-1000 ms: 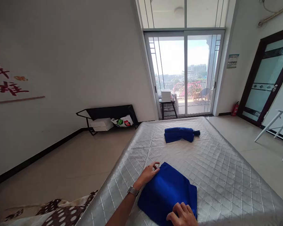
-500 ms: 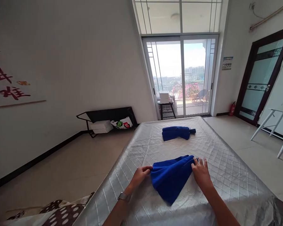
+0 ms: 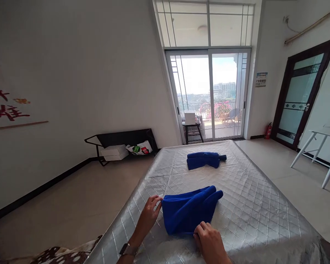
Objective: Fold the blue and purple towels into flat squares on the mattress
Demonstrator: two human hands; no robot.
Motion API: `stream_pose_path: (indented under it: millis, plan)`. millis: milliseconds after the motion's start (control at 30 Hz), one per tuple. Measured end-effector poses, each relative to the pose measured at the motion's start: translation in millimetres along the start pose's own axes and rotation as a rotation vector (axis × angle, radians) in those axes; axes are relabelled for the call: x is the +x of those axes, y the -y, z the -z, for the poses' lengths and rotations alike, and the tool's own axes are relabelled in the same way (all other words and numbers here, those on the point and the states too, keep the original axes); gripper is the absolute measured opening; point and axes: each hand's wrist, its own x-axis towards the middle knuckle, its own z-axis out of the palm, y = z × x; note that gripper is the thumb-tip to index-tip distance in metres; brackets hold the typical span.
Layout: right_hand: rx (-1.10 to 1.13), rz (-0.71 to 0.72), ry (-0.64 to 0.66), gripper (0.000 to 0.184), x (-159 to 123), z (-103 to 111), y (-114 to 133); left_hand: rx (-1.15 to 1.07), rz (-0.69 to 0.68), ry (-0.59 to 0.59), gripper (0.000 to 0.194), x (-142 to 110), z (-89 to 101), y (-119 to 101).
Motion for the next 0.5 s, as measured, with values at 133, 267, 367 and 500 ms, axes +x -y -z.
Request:
stream_pose_path:
  millis: [133,267,367,500]
  plan:
    - [0.254,0.009,-0.161,0.031,-1.5,74.5,-31.6,0.091,0.073,-0.125,0.036,9.8,38.6,11.1]
    - [0.362,-0.124,-0.372,0.044,-2.5,165.6,-71.3,0.127,0.131,-0.263,0.039,22.4,91.5,1.8]
    - [0.26,-0.24,-0.586,0.052,-3.2,221.1,-96.8,0.158,0.233,-0.287,0.04,31.1,133.0,-15.0]
    - [0.054,-0.29,-0.767,0.066,-4.5,266.0,-115.1,0.282,0.338,-0.245,0.038,39.5,174.6,-28.5]
